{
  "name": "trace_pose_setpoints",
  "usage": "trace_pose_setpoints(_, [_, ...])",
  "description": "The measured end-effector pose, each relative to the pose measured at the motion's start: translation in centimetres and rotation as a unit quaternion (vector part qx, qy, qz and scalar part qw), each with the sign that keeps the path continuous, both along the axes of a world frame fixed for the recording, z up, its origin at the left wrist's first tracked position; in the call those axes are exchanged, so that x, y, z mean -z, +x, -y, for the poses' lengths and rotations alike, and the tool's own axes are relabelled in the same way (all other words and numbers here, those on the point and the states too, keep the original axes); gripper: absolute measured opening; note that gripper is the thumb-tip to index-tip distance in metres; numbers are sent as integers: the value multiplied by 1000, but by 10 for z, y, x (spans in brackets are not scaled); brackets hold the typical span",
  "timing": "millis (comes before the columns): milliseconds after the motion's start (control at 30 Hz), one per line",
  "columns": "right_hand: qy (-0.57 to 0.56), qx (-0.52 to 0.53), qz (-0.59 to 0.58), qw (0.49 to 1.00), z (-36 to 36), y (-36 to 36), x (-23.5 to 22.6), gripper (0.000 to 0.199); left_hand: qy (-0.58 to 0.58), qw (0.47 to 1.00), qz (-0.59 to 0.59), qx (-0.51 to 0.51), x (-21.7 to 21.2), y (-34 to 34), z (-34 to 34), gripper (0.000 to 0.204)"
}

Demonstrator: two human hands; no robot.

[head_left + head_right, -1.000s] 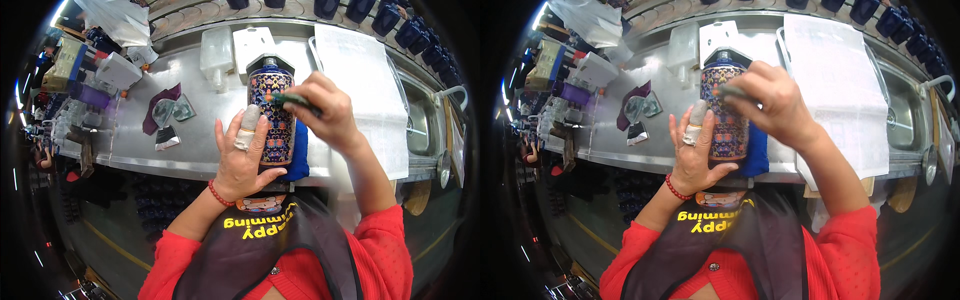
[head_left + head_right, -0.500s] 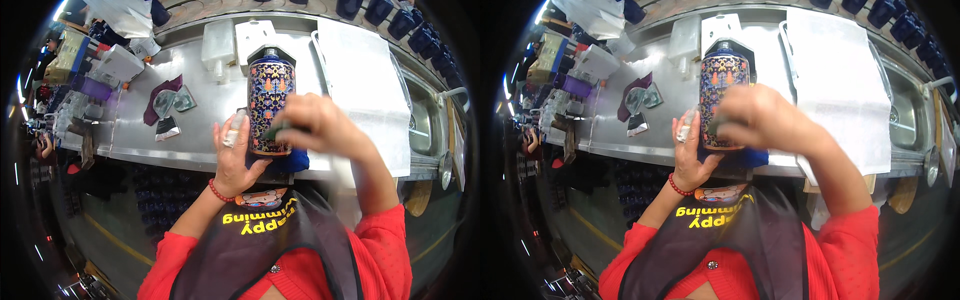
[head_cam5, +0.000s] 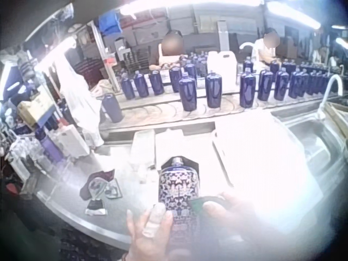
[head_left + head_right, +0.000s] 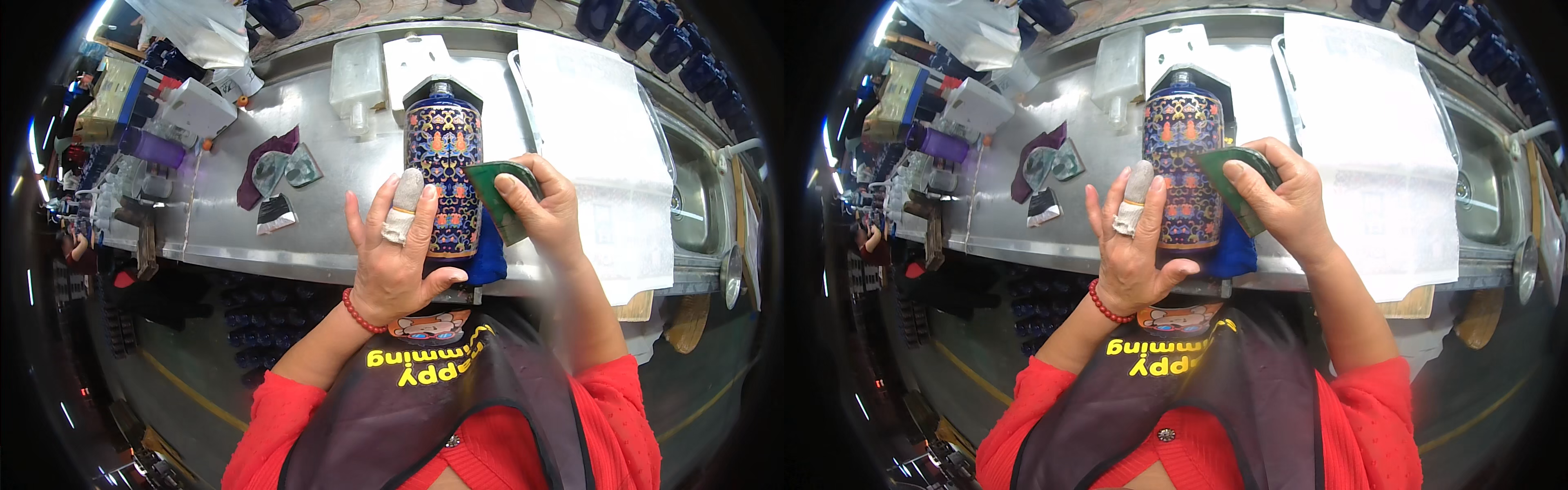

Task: The person smooths a decorative sticker on a dark blue bottle with a green tool, then places the bottle among others on the floor. They pick up another bottle, apply a new sticker, and smooth it with the tool.

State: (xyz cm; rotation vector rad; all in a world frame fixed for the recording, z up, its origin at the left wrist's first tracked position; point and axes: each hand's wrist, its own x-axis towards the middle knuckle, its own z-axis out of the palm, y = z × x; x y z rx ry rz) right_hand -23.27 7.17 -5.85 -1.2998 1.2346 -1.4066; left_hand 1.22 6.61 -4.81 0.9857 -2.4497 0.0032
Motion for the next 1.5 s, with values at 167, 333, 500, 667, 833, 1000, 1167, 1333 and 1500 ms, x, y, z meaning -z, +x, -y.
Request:
trace_pose_setpoints(167, [20, 15, 5, 1000, -2, 3, -2, 17, -21, 1000, 11, -15, -10, -11, 0, 96])
trace_pose_setpoints(333, [-21, 37, -48, 998, 5, 1, 1, 16, -29, 999, 34, -19, -12, -17, -1, 96])
trace_pose_setpoints(500, [-204, 84, -348, 911, 8, 6, -11, 19, 22, 998, -65, 1, 4, -10, 1, 101])
trace_pose_setpoints(667, [-349, -168, -410, 826, 4, 23, -69, 17, 55, 993, -106, -18, 26, 7, -1, 108])
trace_pose_setpoints(833, [-296, 63, -367, 880, 46, 29, -85, 11, 41, 993, -113, -18, 32, 12, 7, 97])
trace_pose_setpoints(1000, [-295, -232, -350, 858, 5, 35, -79, 6, -22, 995, -95, -5, 19, 16, 22, 97])
trace_pose_setpoints(1167, [-356, 40, -501, 788, 19, 24, -68, 26, -31, 997, -63, -4, 9, 15, 19, 98])
trace_pose_setpoints(1333, [-276, -212, -268, 899, -7, 18, -49, 24, 6, 989, -151, 1, 20, 10, 14, 86])
trace_pose_setpoints(1500, [-180, -38, -204, 962, -20, -2, -15, 20, -108, 989, -90, 41, 27, 17, -6, 48])
